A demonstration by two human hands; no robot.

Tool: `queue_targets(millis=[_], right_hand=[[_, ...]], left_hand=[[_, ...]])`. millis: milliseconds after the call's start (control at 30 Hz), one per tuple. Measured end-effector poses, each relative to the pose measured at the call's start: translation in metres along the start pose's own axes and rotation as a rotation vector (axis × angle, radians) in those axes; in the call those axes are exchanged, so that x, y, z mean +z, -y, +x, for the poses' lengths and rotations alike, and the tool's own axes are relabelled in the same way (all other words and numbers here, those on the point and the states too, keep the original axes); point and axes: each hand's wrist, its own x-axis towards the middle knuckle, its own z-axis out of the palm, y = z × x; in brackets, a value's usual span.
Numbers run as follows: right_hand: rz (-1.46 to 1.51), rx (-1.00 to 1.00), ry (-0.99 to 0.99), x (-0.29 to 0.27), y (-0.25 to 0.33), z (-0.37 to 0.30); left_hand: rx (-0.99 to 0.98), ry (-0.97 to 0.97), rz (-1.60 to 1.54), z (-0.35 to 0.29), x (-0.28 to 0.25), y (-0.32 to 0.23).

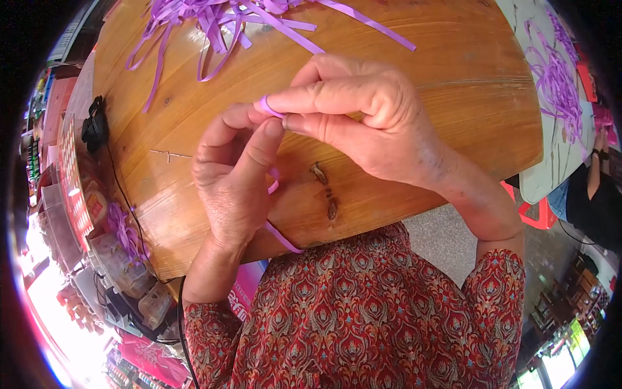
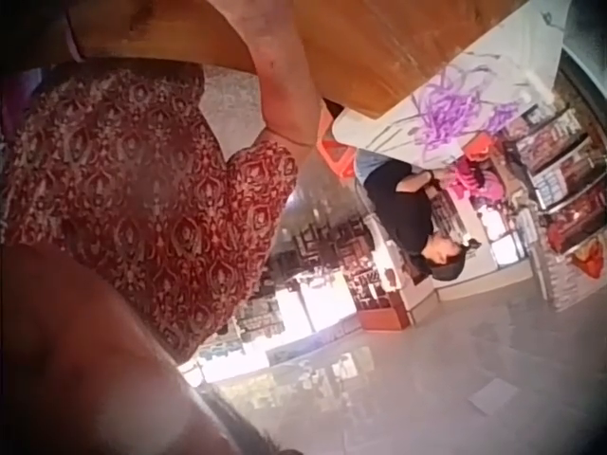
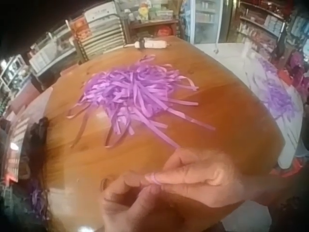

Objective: The person picks up a purple ribbon and ties a series of knots along its length by hand. After completing the knots, the person places the ribbon onto a pile of other purple ribbons on the wooden table.

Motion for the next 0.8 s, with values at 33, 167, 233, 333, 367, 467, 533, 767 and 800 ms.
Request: queue_targets(millis=[33,167,233,333,367,467,533,767,800], right_hand=[[-0.051,-0.025,-0.024,0.001,0.001,0.0],[-0.23,-0.15,-0.105,0.004,-0.002,0.0],[-0.237,-0.113,-0.12,0.005,0.0,0.0],[-0.242,-0.061,-0.137,0.008,0.002,0.0],[-0.245,-0.051,-0.138,0.009,0.003,-0.001],[-0.209,0.041,-0.106,0.009,0.008,-0.001],[-0.01,0.171,-0.088,0.005,0.006,-0.002],[0.097,0.164,0.023,0.002,0.005,-0.001],[0.098,0.165,0.024,0.002,0.005,-0.001]], left_hand=[[-0.002,0.001,-0.001,0.0,-0.001,0.003],[0.068,0.043,0.033,0.005,-0.004,0.008],[0.058,0.06,0.034,0.004,-0.004,0.008],[0.04,0.032,0.15,0.004,-0.002,0.005],[0.013,-0.008,0.209,0.003,-0.001,0.004],[-0.008,-0.055,0.261,0.0,-0.002,0.002],[0.001,-0.062,0.253,-0.002,-0.001,-0.001],[-0.073,0.064,-0.065,0.001,-0.007,-0.001],[-0.071,0.077,-0.06,0.0,-0.008,-0.001]])
